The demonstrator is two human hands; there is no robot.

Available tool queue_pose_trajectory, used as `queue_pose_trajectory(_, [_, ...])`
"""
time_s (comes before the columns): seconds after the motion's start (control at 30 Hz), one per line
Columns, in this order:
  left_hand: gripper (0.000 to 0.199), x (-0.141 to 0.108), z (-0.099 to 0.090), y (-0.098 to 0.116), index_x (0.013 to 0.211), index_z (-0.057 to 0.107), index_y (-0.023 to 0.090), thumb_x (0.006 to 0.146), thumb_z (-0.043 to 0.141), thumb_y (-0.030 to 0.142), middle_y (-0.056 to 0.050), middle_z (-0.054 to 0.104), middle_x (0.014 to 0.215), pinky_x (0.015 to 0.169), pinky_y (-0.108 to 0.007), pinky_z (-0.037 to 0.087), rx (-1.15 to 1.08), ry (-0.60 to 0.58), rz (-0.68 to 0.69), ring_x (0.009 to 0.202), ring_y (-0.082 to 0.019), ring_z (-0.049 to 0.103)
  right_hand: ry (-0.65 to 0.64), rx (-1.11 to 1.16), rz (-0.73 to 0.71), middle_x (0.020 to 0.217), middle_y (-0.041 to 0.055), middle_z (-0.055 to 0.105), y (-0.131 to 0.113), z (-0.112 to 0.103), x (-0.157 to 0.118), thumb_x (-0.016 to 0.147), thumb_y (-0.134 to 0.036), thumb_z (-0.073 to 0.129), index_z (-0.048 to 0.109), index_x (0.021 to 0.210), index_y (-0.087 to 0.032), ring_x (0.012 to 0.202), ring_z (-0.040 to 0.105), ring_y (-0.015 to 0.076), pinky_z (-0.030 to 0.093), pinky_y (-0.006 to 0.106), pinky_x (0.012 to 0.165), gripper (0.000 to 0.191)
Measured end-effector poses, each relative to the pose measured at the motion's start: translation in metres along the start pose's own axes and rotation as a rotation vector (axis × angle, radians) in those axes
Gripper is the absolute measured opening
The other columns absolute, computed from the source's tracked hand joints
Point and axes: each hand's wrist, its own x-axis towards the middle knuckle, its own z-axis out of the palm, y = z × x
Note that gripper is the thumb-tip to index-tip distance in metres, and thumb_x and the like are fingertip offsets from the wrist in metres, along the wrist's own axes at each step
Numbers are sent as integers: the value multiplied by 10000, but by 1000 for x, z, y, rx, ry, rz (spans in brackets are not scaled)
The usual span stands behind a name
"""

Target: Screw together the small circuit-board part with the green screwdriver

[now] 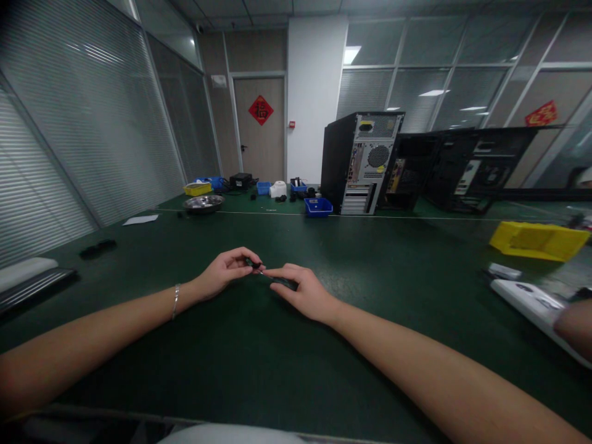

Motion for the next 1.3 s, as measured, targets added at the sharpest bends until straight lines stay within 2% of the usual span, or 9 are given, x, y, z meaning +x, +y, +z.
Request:
queue_pose_trajectory(0.13, [275,1,-3,-3,1063,525,178,796,577,140,-84,573,1101,915,-402,428,-190,2,-47,1018,-215,586,10,1,-10,928,34,602,0,0,-1,893,-249,530,547,1236,-256,828,557,158,429,270,729,343])
queue_pose_trajectory(0.23, [365,2,-5,-6,1137,471,206,796,558,106,-88,575,1125,849,-359,437,-220,8,-74,953,-186,590,12,-2,-4,929,35,602,1,1,0,894,-254,527,551,1231,-257,821,558,161,430,276,725,338])
queue_pose_trajectory(0.37, [280,3,-7,-9,1090,527,158,812,550,137,-95,604,1066,759,-284,409,-159,-2,-138,896,-156,555,26,-3,-2,917,36,601,1,1,0,892,-249,530,550,1232,-256,813,555,161,430,276,720,341])
queue_pose_trajectory(0.5, [293,3,-7,-10,1131,553,127,855,506,214,-83,609,943,729,-287,394,-93,-37,-192,809,-146,525,39,-3,18,914,35,598,0,1,0,895,-251,526,543,1239,-261,810,554,159,433,269,715,344])
queue_pose_trajectory(0.73, [304,2,-5,-12,1089,577,122,864,497,310,-62,616,853,669,-279,396,67,-36,-145,712,-132,501,72,-44,48,884,39,613,-1,0,1,892,-272,528,566,1219,-246,785,554,164,425,280,709,330])
queue_pose_trajectory(1.0, [352,0,-5,0,1108,587,115,851,505,342,-76,645,851,647,-285,418,190,-62,-112,700,-138,524,61,-41,62,894,40,617,0,0,1,891,-265,530,569,1215,-253,789,553,164,426,282,712,327])
queue_pose_trajectory(1.3, [309,0,-7,-4,1064,612,110,846,516,306,-57,630,780,588,-251,396,208,-55,-127,643,-122,513,42,-24,34,936,38,618,4,1,0,885,-243,539,558,1226,-262,813,561,163,436,273,707,342])
